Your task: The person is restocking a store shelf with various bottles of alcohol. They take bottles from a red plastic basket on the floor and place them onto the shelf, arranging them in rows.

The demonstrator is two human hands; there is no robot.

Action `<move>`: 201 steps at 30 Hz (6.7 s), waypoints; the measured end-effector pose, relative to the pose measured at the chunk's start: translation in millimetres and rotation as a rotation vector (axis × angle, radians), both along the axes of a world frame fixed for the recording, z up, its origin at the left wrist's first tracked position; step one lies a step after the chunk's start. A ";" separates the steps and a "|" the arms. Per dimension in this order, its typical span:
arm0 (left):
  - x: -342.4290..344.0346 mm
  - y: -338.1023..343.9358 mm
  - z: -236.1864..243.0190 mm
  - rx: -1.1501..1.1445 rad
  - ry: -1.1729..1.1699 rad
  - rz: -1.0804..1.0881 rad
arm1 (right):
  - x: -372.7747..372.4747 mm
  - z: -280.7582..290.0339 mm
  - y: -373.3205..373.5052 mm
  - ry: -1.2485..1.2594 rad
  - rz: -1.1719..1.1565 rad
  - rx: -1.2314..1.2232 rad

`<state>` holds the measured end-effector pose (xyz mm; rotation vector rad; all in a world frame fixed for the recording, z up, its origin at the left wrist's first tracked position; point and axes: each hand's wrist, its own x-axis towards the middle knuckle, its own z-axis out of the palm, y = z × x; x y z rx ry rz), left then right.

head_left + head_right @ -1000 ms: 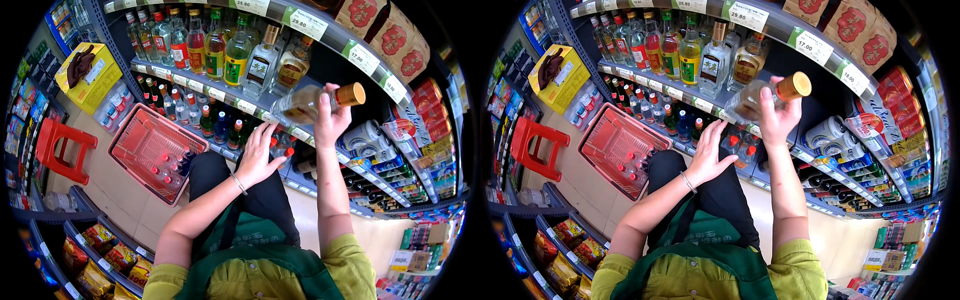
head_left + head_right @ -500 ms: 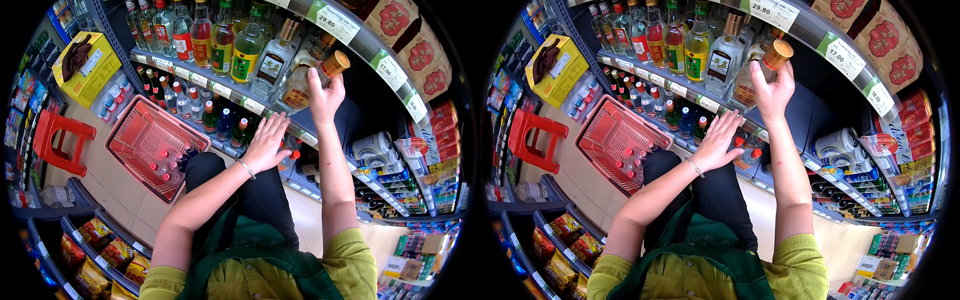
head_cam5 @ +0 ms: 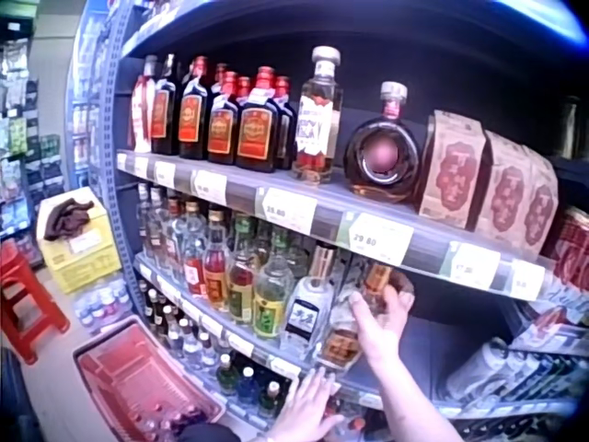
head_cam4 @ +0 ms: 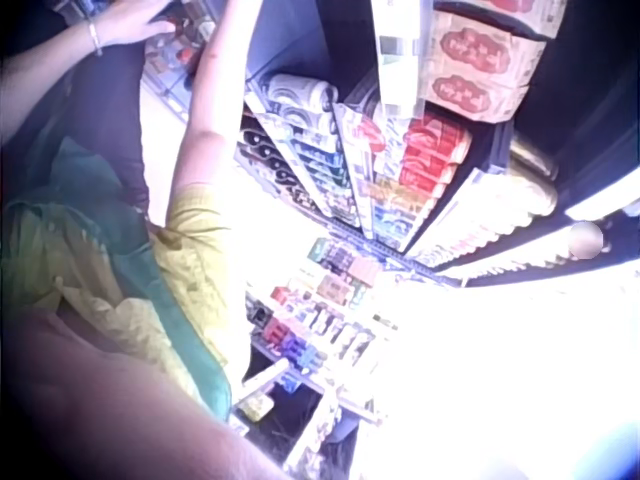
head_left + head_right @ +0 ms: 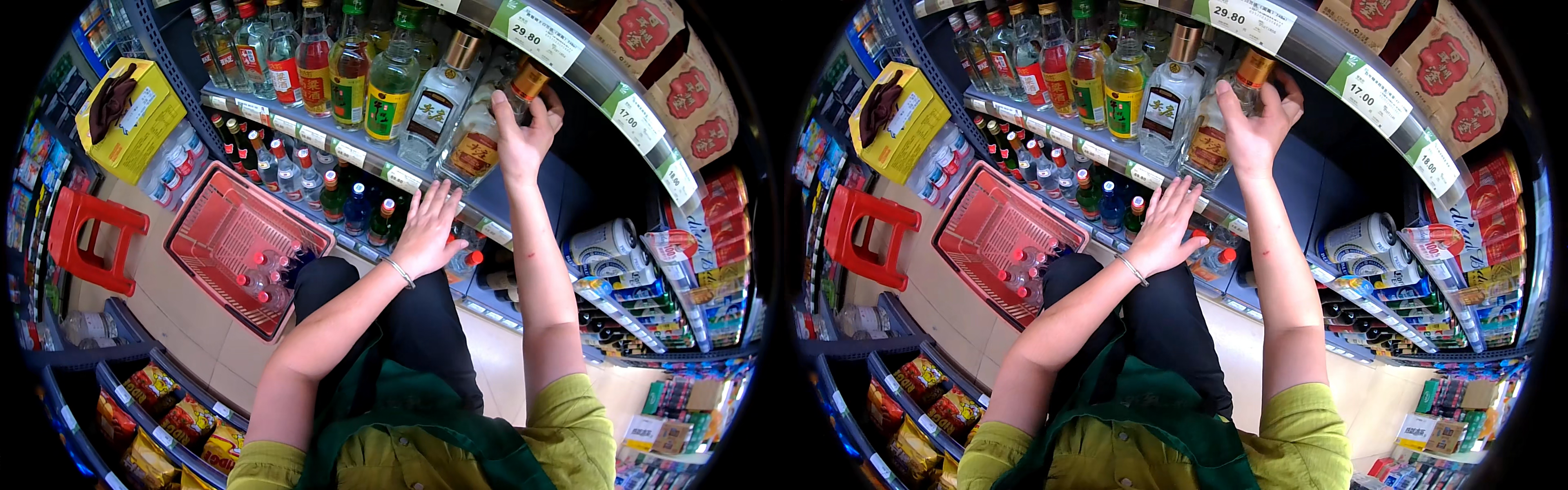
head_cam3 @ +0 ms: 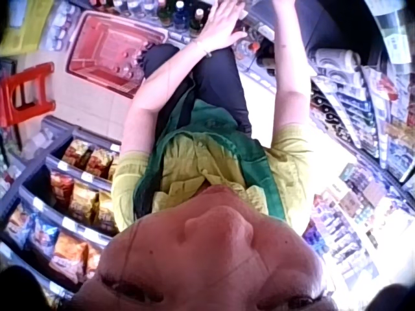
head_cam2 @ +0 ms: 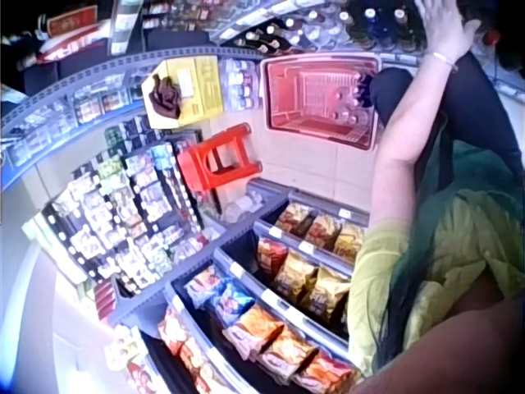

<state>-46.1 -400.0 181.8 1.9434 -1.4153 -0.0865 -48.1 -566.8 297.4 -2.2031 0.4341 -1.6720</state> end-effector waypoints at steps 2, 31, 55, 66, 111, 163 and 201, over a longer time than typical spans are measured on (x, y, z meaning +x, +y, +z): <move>-1.8 -2.2 -0.3 -0.009 -0.003 0.010 | 2.3 -0.8 -2.9 -0.044 0.039 0.052; 27.9 -4.5 13.0 -0.281 0.093 0.278 | -5.9 -100.8 1.7 -0.215 0.638 1.117; 13.2 65.2 -11.9 -0.349 0.278 0.328 | -39.8 -86.5 120.2 -0.255 0.297 0.603; 101.0 291.4 -155.3 -0.049 0.389 1.037 | 79.3 -122.1 290.6 1.162 1.087 0.096; -14.7 256.1 66.8 -0.777 1.104 -0.006 | -58.4 -53.4 274.2 0.170 1.718 1.488; -55.2 -81.3 16.7 0.162 -0.059 -0.174 | -63.6 -37.6 -77.4 0.008 0.314 0.472; 31.1 163.3 -30.9 -0.449 0.577 0.540 | -23.7 -94.2 170.1 0.487 0.778 0.497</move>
